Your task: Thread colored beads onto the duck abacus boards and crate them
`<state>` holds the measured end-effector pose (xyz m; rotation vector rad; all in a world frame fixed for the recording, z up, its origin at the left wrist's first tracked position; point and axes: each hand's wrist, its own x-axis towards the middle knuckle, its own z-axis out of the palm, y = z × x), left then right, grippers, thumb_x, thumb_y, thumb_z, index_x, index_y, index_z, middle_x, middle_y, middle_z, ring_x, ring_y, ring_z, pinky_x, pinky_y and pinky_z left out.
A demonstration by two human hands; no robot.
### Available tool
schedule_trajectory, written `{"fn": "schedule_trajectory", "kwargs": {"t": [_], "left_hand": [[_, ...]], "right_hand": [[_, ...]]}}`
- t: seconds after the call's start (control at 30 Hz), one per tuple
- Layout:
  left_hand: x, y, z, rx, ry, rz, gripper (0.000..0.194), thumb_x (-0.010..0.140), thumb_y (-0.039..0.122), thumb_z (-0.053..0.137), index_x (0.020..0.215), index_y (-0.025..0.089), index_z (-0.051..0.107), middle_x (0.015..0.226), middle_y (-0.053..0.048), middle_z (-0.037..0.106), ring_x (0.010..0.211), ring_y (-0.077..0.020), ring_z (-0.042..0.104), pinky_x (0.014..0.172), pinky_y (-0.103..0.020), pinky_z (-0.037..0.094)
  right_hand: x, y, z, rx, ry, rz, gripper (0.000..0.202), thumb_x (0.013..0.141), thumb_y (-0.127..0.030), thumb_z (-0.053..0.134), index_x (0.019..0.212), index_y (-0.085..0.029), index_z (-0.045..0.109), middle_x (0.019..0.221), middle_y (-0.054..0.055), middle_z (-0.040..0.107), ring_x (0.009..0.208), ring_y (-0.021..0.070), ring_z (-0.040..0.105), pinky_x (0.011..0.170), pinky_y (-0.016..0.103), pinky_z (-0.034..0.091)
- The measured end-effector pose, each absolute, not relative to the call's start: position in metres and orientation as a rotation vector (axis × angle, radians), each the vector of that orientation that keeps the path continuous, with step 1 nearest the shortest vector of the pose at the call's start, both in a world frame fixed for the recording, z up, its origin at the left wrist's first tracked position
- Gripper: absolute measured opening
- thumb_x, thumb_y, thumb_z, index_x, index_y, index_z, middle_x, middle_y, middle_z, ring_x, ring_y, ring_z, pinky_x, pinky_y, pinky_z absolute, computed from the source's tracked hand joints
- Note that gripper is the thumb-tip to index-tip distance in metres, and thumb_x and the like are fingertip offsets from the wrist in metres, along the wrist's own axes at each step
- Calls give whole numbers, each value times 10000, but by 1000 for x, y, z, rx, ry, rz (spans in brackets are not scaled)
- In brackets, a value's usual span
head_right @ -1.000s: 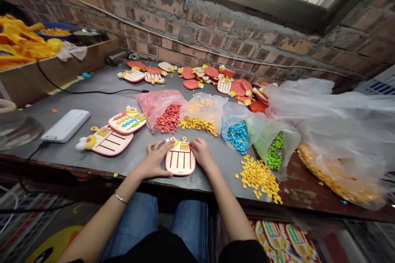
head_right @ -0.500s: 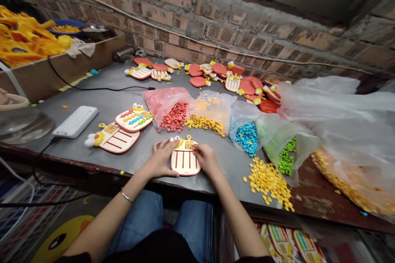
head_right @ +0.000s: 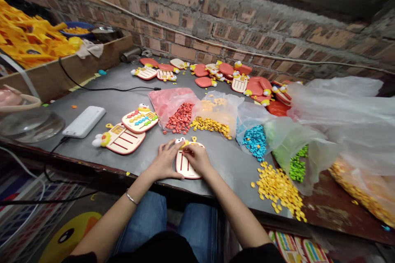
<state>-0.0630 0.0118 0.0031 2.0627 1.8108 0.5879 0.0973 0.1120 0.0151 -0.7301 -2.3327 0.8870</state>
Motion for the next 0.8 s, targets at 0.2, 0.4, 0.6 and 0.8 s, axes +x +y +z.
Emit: {"fn": "schedule_trajectory", "kwargs": {"t": [0.2, 0.4, 0.6, 0.8], "left_hand": [[-63, 12, 5, 2068, 1814, 593, 1297, 516, 676, 774, 1517, 252, 67, 1508, -130, 345, 1403, -379, 198, 1078, -509, 194], [-61, 13, 10, 2125, 1752, 534, 1258, 537, 669, 771, 1516, 265, 92, 1536, -127, 299, 1414, -380, 177, 1070, -545, 202], [-58, 13, 13, 2121, 1777, 491, 1207, 558, 645, 775, 1513, 262, 143, 1547, -127, 279, 1411, -390, 185, 1063, -546, 230], [-57, 19, 20, 2117, 1755, 360, 1194, 603, 661, 736, 1521, 261, 84, 1561, -136, 234, 1427, -386, 145, 1075, -573, 192]], "right_hand": [[108, 108, 21, -582, -2411, 1167, 112, 797, -312, 678, 832, -205, 686, 728, 26, 695, 667, 168, 615, 657, 282, 474], [99, 145, 37, -657, -2306, 1145, 171, 853, -335, 612, 903, -191, 687, 818, 40, 691, 718, 164, 606, 668, 267, 462], [38, 192, 22, -794, -2666, 603, 113, 781, -85, 604, 841, -165, 656, 926, 57, 602, 785, 153, 539, 694, 244, 402], [45, 198, 12, -803, -2607, 644, 132, 771, -58, 525, 712, -160, 584, 795, 32, 557, 730, 146, 493, 676, 245, 388]]}}
